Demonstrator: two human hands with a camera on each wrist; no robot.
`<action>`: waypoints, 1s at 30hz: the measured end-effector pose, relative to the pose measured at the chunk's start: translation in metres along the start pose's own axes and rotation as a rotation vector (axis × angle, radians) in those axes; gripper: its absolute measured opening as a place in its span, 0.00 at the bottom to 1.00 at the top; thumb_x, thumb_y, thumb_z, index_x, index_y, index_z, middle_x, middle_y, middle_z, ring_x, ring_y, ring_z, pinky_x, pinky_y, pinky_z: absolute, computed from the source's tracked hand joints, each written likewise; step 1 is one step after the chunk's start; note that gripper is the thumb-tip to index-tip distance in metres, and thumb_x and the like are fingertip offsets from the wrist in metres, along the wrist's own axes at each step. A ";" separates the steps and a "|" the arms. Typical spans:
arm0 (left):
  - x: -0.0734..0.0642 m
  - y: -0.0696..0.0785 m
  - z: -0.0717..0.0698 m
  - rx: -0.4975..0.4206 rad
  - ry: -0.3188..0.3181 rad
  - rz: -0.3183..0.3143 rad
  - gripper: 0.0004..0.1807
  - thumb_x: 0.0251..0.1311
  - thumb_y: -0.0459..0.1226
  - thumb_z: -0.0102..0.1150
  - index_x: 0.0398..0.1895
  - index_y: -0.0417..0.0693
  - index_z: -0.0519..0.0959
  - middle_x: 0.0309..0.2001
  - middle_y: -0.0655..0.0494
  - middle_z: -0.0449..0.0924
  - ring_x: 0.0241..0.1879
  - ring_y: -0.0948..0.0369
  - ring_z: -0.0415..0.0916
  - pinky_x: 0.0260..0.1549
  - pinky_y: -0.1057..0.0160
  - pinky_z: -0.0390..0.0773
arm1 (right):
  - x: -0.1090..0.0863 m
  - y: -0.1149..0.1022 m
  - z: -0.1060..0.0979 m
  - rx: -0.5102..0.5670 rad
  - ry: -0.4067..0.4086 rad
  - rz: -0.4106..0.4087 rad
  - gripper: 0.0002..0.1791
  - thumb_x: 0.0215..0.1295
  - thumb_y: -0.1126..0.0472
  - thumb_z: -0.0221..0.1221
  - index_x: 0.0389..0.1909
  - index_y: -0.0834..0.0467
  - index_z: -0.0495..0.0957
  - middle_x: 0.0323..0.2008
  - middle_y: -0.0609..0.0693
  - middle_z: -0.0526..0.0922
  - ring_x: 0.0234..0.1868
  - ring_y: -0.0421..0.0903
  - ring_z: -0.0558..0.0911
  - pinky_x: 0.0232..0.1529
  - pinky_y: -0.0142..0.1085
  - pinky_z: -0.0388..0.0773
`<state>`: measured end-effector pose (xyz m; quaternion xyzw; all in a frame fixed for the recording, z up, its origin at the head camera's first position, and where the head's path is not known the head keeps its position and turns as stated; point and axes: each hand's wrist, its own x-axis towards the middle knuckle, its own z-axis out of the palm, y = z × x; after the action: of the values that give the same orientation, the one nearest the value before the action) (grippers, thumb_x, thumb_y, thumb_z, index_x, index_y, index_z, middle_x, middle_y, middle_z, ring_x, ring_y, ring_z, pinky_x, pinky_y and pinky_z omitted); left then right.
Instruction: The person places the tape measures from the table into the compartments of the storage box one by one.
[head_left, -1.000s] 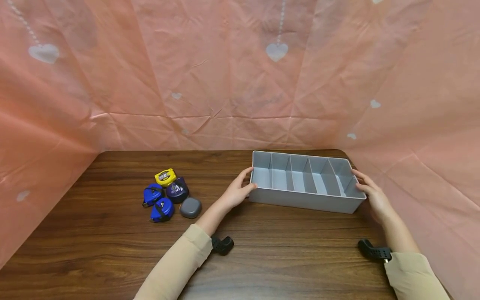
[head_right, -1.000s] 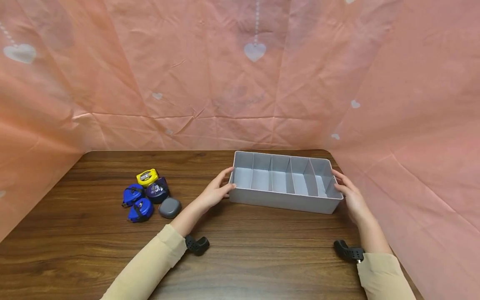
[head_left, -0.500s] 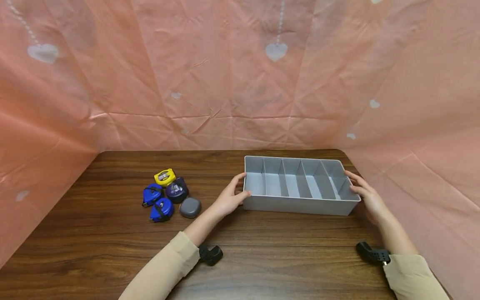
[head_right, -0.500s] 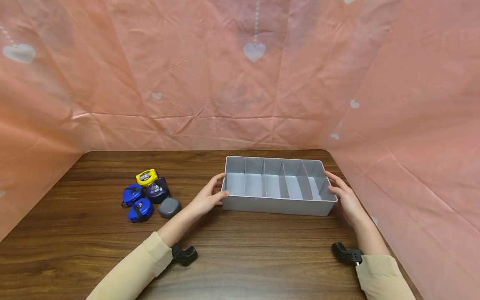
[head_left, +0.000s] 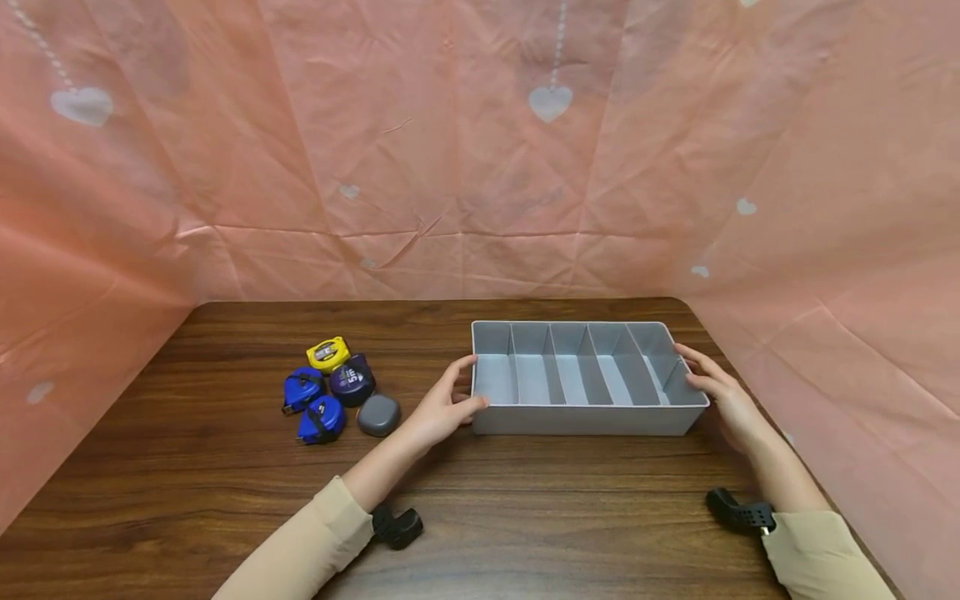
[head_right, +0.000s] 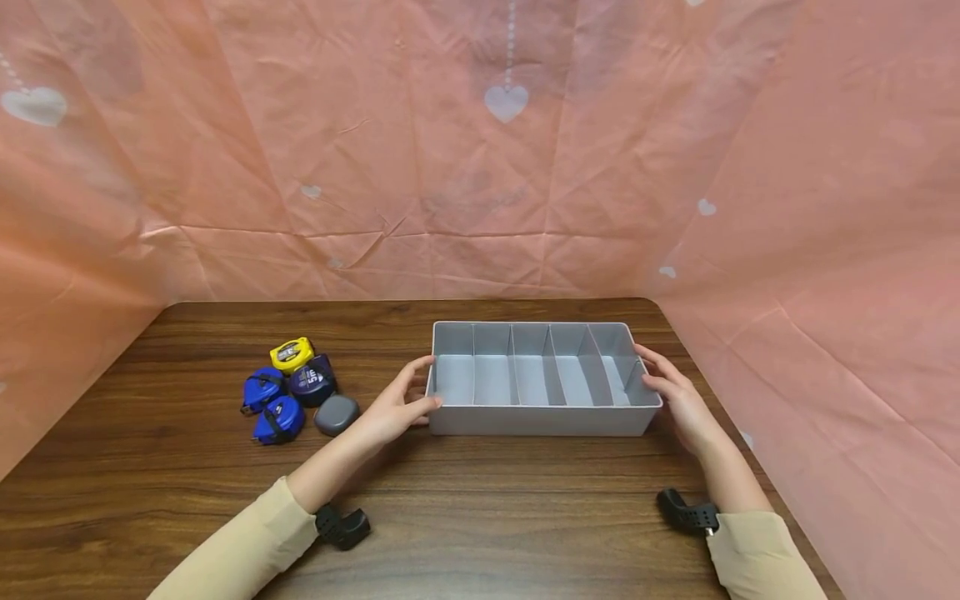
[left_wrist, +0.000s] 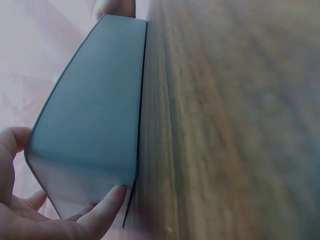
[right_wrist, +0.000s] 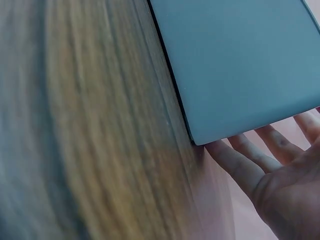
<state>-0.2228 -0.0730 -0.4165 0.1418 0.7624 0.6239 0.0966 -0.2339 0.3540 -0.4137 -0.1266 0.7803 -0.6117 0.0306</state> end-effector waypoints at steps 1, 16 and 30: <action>-0.002 0.000 -0.001 -0.005 -0.001 -0.004 0.38 0.61 0.35 0.60 0.73 0.49 0.54 0.61 0.34 0.62 0.49 0.47 0.74 0.41 0.49 0.78 | 0.000 -0.001 0.001 0.001 -0.005 -0.001 0.28 0.77 0.58 0.41 0.75 0.51 0.52 0.67 0.65 0.50 0.59 0.38 0.60 0.48 0.24 0.63; -0.021 -0.002 -0.009 -0.024 0.031 -0.028 0.40 0.59 0.33 0.62 0.73 0.51 0.55 0.59 0.34 0.62 0.47 0.48 0.75 0.39 0.51 0.80 | 0.000 -0.005 0.013 0.032 -0.058 0.001 0.28 0.76 0.60 0.41 0.75 0.51 0.52 0.66 0.60 0.52 0.58 0.38 0.62 0.49 0.26 0.67; -0.032 0.001 -0.021 -0.058 0.011 -0.091 0.43 0.56 0.34 0.65 0.73 0.53 0.53 0.61 0.36 0.60 0.50 0.47 0.74 0.40 0.51 0.79 | -0.001 -0.010 0.023 0.016 -0.087 0.002 0.28 0.76 0.61 0.41 0.75 0.52 0.52 0.67 0.63 0.51 0.58 0.41 0.62 0.48 0.27 0.68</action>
<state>-0.1992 -0.1028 -0.4119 0.1004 0.7500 0.6417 0.1247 -0.2270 0.3302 -0.4100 -0.1523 0.7734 -0.6118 0.0663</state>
